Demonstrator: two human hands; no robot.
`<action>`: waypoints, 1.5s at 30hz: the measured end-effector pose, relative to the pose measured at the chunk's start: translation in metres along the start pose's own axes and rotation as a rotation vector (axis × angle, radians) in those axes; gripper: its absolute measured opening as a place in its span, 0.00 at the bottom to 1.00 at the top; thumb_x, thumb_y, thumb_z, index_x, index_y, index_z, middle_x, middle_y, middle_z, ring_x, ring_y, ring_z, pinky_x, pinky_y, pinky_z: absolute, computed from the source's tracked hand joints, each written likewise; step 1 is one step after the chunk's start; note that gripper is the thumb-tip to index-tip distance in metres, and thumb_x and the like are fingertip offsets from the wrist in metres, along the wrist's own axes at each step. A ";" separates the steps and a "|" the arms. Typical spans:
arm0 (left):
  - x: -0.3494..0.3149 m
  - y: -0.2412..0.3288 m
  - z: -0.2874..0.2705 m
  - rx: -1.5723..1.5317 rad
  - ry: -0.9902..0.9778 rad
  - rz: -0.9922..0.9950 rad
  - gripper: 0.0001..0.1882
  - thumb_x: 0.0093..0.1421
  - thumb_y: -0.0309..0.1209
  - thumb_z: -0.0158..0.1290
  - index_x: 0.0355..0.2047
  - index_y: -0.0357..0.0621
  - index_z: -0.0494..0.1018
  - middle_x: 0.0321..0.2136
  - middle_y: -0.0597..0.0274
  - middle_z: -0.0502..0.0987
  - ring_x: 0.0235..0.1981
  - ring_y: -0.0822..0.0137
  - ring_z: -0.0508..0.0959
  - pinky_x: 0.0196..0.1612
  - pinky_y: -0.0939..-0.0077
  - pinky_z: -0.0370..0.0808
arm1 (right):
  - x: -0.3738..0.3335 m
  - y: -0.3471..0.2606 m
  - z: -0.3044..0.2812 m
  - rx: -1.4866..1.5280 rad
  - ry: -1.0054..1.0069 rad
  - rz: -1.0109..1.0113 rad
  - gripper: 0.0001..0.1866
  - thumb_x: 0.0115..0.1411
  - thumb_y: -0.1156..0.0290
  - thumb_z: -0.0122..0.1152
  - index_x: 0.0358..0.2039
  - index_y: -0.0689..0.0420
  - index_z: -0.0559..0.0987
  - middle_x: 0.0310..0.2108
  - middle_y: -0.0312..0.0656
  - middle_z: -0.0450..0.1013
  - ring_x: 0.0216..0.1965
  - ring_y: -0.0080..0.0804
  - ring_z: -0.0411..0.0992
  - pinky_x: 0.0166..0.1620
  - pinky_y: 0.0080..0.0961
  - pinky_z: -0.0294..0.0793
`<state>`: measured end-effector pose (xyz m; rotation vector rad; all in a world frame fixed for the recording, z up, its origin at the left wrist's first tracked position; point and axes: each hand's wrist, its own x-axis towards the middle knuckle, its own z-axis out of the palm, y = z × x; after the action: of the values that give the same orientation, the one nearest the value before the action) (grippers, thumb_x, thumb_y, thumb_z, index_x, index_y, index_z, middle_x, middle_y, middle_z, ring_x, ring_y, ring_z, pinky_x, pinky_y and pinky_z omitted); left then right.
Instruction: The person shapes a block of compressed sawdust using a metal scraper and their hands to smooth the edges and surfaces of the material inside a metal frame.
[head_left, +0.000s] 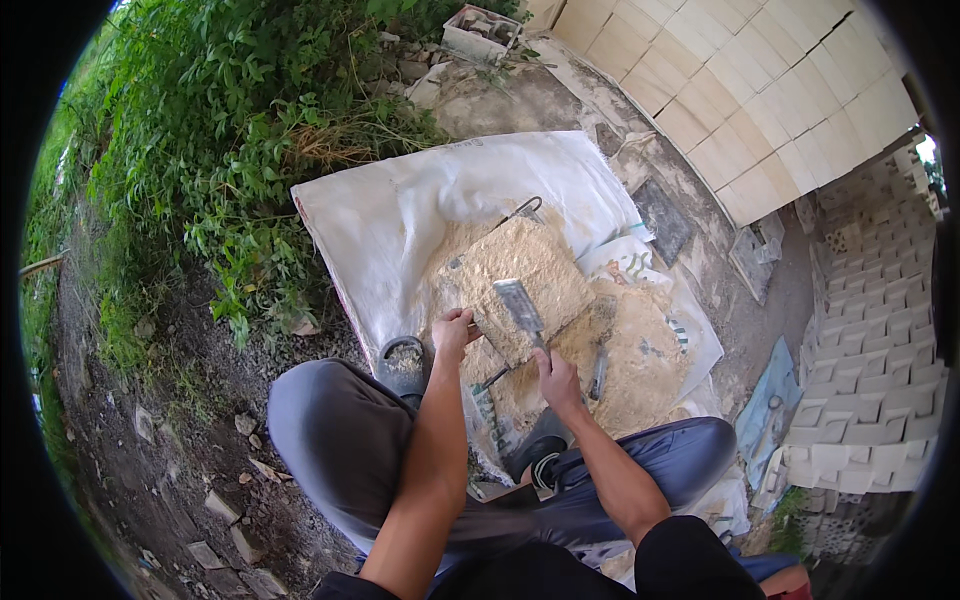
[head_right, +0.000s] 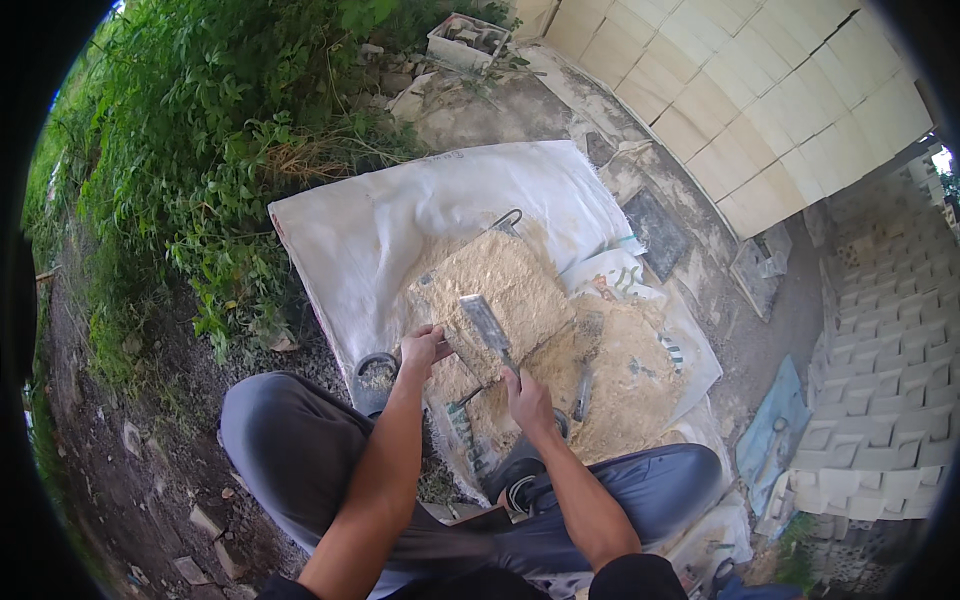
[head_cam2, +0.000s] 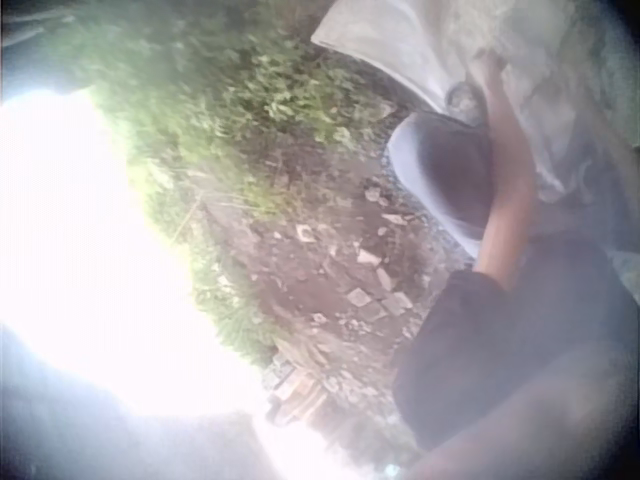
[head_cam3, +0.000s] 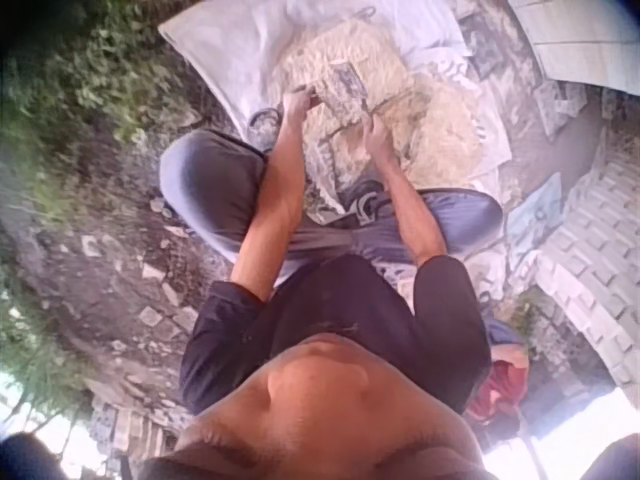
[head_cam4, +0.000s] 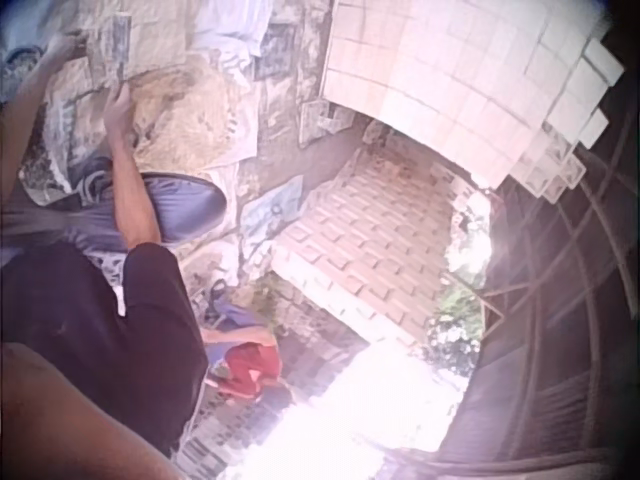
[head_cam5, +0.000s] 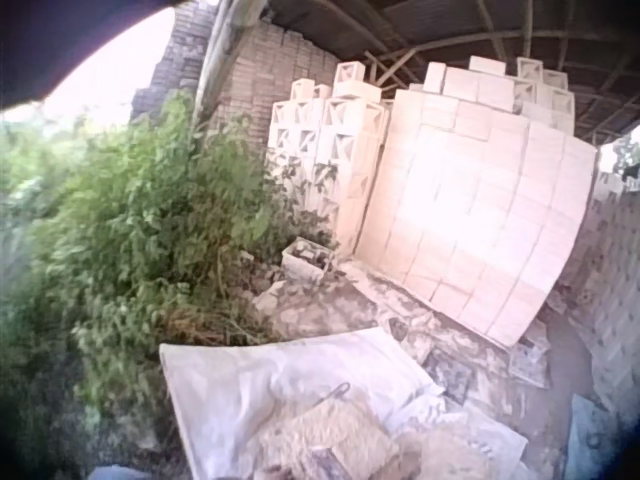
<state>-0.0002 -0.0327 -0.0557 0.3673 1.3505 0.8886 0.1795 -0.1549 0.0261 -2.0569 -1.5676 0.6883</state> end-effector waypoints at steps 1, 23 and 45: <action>0.000 0.001 0.005 0.002 0.009 0.011 0.13 0.59 0.27 0.53 0.42 0.30 0.73 0.30 0.56 0.76 0.26 0.63 0.79 0.27 0.69 0.82 | 0.001 -0.002 -0.001 0.042 0.066 0.008 0.23 0.63 0.53 0.50 0.24 0.63 0.71 0.20 0.62 0.69 0.26 0.63 0.69 0.28 0.50 0.66; -0.005 0.003 0.006 -0.095 0.062 -0.043 0.10 0.59 0.23 0.53 0.40 0.30 0.70 0.33 0.54 0.75 0.29 0.61 0.79 0.30 0.66 0.84 | 0.000 0.001 0.025 -0.098 -0.084 0.049 0.25 0.64 0.53 0.47 0.29 0.66 0.73 0.22 0.65 0.69 0.28 0.66 0.69 0.29 0.50 0.66; -0.015 0.006 0.013 -0.103 0.073 -0.036 0.14 0.58 0.22 0.53 0.44 0.29 0.70 0.32 0.53 0.77 0.29 0.62 0.80 0.29 0.71 0.82 | 0.044 -0.036 0.041 -0.154 -0.063 0.021 0.25 0.65 0.51 0.44 0.30 0.63 0.74 0.26 0.61 0.72 0.31 0.63 0.70 0.34 0.50 0.68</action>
<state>0.0102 -0.0363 -0.0380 0.2321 1.3680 0.9455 0.1368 -0.1016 0.0119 -2.1842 -1.6836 0.6651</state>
